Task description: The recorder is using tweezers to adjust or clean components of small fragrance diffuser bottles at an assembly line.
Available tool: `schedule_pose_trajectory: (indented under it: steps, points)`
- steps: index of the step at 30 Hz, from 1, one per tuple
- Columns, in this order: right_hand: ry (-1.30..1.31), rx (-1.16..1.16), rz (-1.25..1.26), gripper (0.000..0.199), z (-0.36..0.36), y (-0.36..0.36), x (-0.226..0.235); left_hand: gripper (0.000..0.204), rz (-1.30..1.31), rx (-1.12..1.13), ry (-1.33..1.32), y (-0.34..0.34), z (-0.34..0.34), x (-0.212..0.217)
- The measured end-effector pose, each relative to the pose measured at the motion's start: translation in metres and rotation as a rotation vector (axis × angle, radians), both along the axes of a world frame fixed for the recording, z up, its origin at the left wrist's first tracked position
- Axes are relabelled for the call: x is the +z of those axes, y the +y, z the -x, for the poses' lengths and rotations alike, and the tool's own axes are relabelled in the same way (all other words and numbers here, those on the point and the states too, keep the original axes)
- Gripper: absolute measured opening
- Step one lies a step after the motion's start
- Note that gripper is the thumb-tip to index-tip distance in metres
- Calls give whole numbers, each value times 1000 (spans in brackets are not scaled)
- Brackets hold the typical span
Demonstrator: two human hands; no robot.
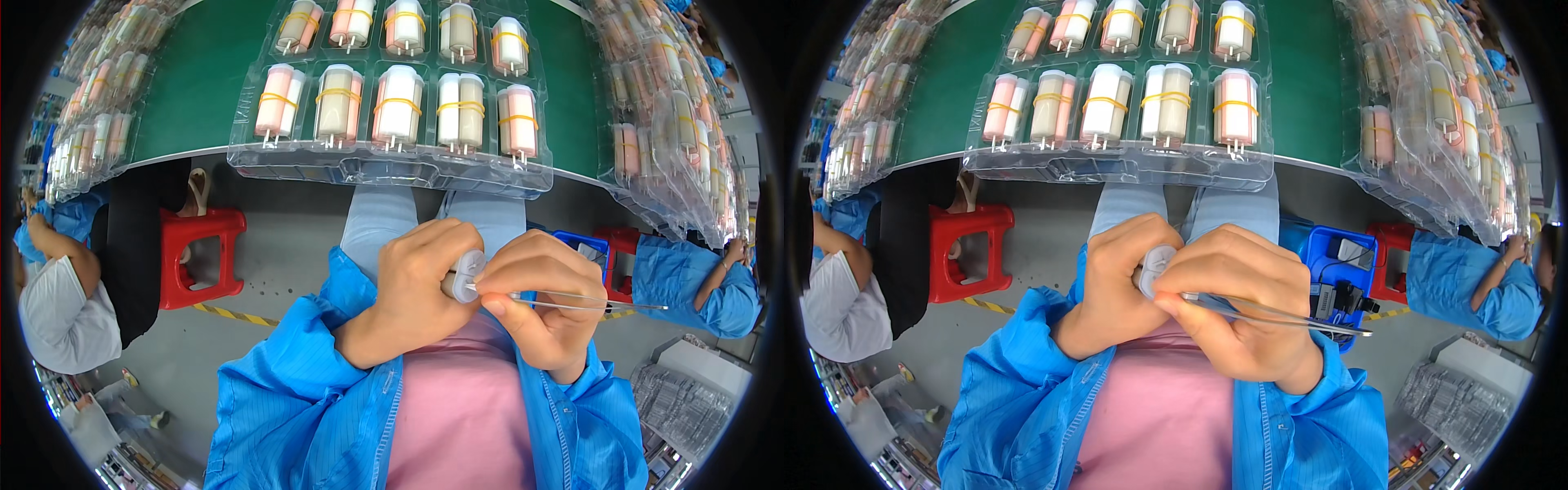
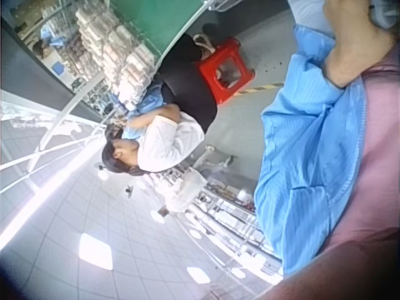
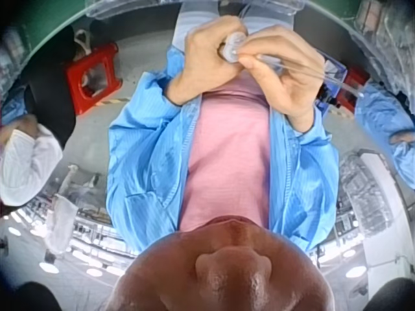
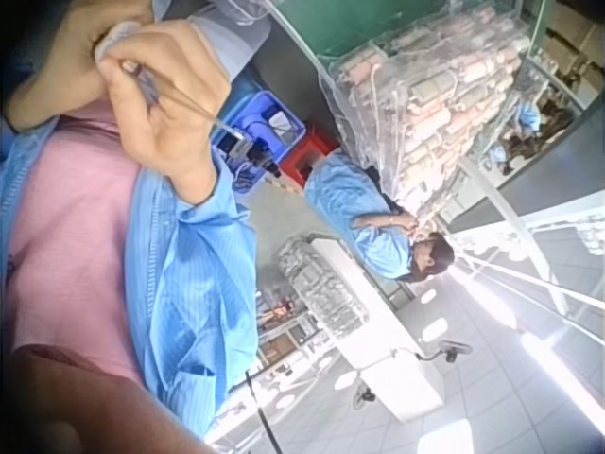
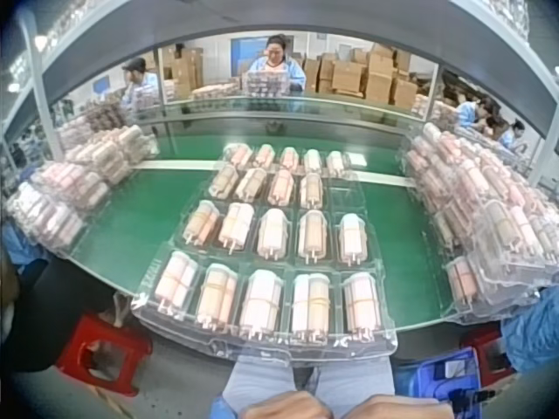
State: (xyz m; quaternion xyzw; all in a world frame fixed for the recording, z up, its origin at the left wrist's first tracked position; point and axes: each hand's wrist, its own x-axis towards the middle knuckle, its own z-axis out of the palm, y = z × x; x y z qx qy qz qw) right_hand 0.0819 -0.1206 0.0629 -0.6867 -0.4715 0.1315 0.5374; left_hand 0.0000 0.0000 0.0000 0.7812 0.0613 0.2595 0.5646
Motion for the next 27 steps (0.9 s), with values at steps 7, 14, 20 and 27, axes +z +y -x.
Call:
schedule_pose_trajectory:
  steps: [7, 14, 20, 27]
  points:
    - [-43, -12, 47, 12, 2, 5, 6, 24, -54, 9, 46, 5, 1, 3]
    - [162, -58, -114, 12, -2, -3, -4, 20, 360, -196, 113, 6, 3, 9]
    - [139, -32, -105, 13, -1, -2, -3, 20, 420, -237, 137, 6, 4, 11]
    - [92, -39, -72, 14, 1, -1, -3, 23, 367, -225, 150, 5, 5, 11]
